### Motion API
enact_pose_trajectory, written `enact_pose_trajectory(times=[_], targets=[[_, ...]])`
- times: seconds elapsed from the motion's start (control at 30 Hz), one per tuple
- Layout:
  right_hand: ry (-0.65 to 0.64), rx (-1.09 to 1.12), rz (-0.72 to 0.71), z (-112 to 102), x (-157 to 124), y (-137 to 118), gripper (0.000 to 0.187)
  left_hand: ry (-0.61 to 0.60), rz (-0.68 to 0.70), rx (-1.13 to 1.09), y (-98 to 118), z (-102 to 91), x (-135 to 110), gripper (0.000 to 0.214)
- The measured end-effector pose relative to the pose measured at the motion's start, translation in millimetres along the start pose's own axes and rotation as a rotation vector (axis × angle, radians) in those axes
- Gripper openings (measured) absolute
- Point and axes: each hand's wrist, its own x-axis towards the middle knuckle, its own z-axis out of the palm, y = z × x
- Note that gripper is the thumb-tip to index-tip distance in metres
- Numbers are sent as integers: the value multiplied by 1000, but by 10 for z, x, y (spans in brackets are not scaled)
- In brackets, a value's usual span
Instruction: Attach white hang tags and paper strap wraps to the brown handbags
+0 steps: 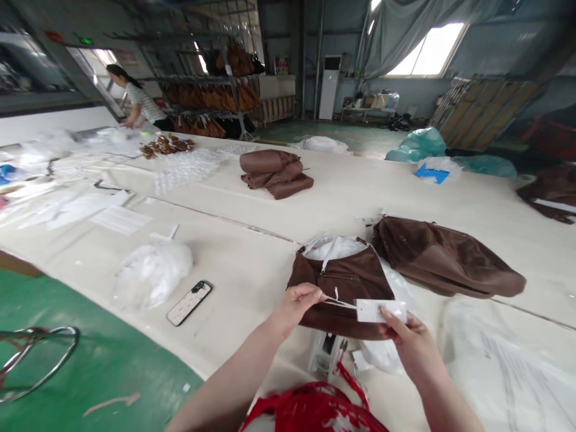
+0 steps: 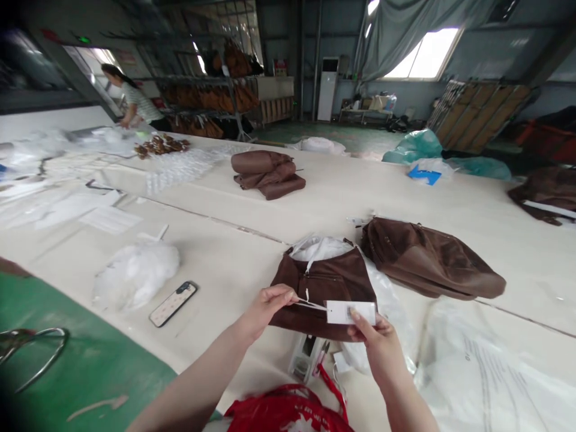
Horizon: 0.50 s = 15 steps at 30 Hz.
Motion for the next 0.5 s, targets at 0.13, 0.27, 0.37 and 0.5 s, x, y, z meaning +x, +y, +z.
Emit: enact_pose_trajectory(times=[0.13,0.27,0.37,0.5], targets=[[-98,-58,52,355,108,131,33,-25,-66,-443,80,-291,-4,24],[-342,-261,72,759,367,205,36,-55,-38,-767,177,-651,77,23],[-477,-502,33,1103,850,214,37,25,-3,-703,237,-987,246,26],[-425,-943,-175,1640,1770,305,34,193,-8,-419,223,-1418,567,31]])
